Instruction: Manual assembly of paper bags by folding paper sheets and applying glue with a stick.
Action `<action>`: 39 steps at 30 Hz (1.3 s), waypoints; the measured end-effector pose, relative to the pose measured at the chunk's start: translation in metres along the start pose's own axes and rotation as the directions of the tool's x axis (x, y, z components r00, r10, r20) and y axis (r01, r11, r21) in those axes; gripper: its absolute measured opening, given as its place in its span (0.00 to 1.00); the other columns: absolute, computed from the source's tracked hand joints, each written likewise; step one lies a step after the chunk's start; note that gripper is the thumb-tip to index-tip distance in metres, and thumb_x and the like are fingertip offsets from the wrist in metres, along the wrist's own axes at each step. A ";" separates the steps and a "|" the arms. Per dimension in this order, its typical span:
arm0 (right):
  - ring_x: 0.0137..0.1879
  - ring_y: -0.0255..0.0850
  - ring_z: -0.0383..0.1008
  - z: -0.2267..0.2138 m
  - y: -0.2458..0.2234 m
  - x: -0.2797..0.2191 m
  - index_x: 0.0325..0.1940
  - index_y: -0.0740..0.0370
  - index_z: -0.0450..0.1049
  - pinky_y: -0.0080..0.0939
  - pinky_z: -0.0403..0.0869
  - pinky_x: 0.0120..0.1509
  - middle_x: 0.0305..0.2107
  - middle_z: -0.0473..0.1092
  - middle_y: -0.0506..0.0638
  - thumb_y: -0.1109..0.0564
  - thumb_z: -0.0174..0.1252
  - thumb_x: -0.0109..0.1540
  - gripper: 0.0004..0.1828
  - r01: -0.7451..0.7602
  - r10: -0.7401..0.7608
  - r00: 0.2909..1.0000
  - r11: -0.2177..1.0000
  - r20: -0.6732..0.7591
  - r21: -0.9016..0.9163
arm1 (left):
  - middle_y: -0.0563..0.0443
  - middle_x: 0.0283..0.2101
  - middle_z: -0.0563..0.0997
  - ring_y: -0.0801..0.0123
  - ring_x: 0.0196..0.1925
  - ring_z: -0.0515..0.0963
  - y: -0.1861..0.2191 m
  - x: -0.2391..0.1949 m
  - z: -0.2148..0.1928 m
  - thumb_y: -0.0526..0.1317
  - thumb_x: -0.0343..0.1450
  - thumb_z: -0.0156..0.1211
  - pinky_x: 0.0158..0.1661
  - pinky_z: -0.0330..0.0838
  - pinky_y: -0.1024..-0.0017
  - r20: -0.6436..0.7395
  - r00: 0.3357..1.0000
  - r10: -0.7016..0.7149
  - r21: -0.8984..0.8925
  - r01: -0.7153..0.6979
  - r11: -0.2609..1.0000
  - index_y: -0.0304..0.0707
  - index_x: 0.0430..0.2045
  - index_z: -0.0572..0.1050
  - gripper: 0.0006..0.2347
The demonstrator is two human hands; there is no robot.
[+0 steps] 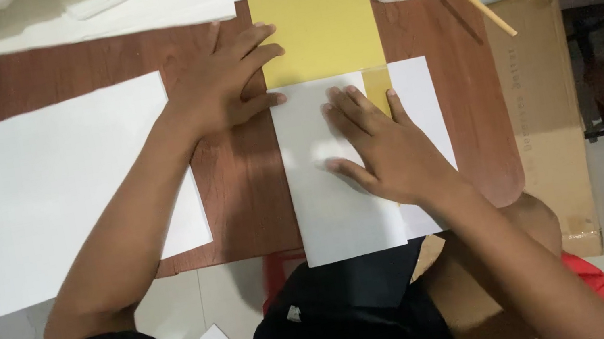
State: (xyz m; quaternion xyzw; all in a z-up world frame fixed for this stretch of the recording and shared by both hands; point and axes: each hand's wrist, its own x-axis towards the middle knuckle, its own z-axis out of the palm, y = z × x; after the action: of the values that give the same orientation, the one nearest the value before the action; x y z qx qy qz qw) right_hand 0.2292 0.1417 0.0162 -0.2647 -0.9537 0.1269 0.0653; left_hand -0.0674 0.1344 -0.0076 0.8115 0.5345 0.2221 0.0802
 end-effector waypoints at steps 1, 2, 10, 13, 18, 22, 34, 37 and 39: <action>0.79 0.55 0.49 0.003 0.000 -0.001 0.73 0.67 0.59 0.71 0.51 0.73 0.73 0.54 0.61 0.35 0.44 0.68 0.39 -0.002 0.002 1.000 1.000 0.007 0.002 | 0.43 0.69 0.68 0.53 0.66 0.69 0.000 0.000 0.004 0.52 0.70 0.63 0.70 0.40 0.46 0.003 1.000 -0.003 -0.006 0.003 1.000 0.42 0.57 0.70 0.23; 0.80 0.51 0.47 0.005 0.000 -0.002 0.74 0.63 0.58 0.74 0.48 0.75 0.74 0.53 0.57 0.37 0.43 0.68 0.37 -0.031 0.031 0.999 1.000 0.010 -0.002 | 0.42 0.68 0.69 0.54 0.69 0.67 0.001 0.000 0.007 0.48 0.70 0.65 0.71 0.40 0.46 -0.015 0.998 0.054 0.056 -0.053 0.997 0.41 0.56 0.73 0.21; 0.79 0.48 0.51 -0.002 -0.002 0.002 0.73 0.62 0.64 0.74 0.43 0.78 0.73 0.56 0.52 0.48 0.39 0.71 0.28 -0.027 0.029 0.999 0.997 -0.022 0.067 | 0.49 0.75 0.59 0.59 0.77 0.53 0.021 -0.014 0.040 0.51 0.80 0.47 0.72 0.44 0.49 -0.011 0.975 0.220 0.175 -0.215 0.961 0.42 0.70 0.67 0.23; 0.80 0.50 0.49 0.001 -0.004 0.009 0.74 0.61 0.62 0.70 0.43 0.79 0.74 0.54 0.54 0.47 0.35 0.72 0.29 -0.062 0.061 0.998 0.994 0.012 0.091 | 0.50 0.76 0.57 0.59 0.77 0.51 0.013 -0.014 0.040 0.57 0.80 0.43 0.71 0.41 0.49 0.064 0.985 0.159 0.222 -0.170 0.960 0.44 0.71 0.66 0.26; 0.81 0.52 0.47 0.010 0.001 0.021 0.76 0.64 0.58 0.68 0.40 0.80 0.75 0.52 0.55 0.49 0.36 0.73 0.30 -0.063 0.064 0.998 0.996 -0.019 0.063 | 0.45 0.76 0.60 0.59 0.78 0.49 -0.002 -0.008 0.033 0.46 0.79 0.56 0.72 0.32 0.49 -0.010 0.960 0.281 0.163 -0.276 0.947 0.34 0.68 0.73 0.23; 0.80 0.53 0.48 0.007 0.003 0.030 0.75 0.65 0.61 0.68 0.40 0.80 0.74 0.54 0.56 0.51 0.39 0.72 0.28 -0.071 0.076 0.996 0.992 -0.051 0.106 | 0.44 0.77 0.53 0.61 0.78 0.44 0.004 -0.013 0.039 0.47 0.80 0.50 0.73 0.30 0.52 0.070 0.976 0.207 0.115 -0.214 0.970 0.32 0.72 0.62 0.26; 0.83 0.47 0.40 0.005 -0.029 0.022 0.78 0.63 0.53 0.59 0.40 0.83 0.76 0.51 0.54 0.29 0.61 0.52 0.59 0.385 -0.402 0.898 0.915 0.179 0.122 | 0.48 0.77 0.55 0.60 0.78 0.50 0.007 -0.017 0.044 0.50 0.76 0.56 0.71 0.33 0.52 0.014 0.989 0.147 0.154 -0.148 0.977 0.39 0.73 0.62 0.29; 0.82 0.47 0.43 0.014 -0.027 0.015 0.77 0.60 0.56 0.58 0.39 0.83 0.75 0.55 0.51 0.15 0.42 0.54 0.61 0.438 -0.442 0.883 0.897 0.158 0.063 | 0.49 0.77 0.54 0.60 0.77 0.48 0.006 -0.015 0.050 0.68 0.77 0.51 0.71 0.34 0.50 0.006 0.988 0.151 0.117 -0.151 0.982 0.41 0.73 0.63 0.36; 0.82 0.46 0.41 0.013 -0.026 0.015 0.77 0.56 0.58 0.64 0.33 0.82 0.75 0.54 0.50 0.13 0.42 0.53 0.61 0.425 -0.439 0.876 0.898 0.199 0.111 | 0.47 0.76 0.56 0.59 0.77 0.49 0.005 -0.015 0.051 0.66 0.77 0.51 0.69 0.35 0.49 -0.009 0.987 0.163 0.152 -0.159 0.975 0.41 0.73 0.64 0.35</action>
State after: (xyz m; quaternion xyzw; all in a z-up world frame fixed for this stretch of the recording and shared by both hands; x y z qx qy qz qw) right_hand 0.2010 0.1250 0.0118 -0.0274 -0.9854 0.1677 -0.0052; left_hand -0.0453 0.1241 -0.0548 0.8534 0.4831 0.1955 -0.0056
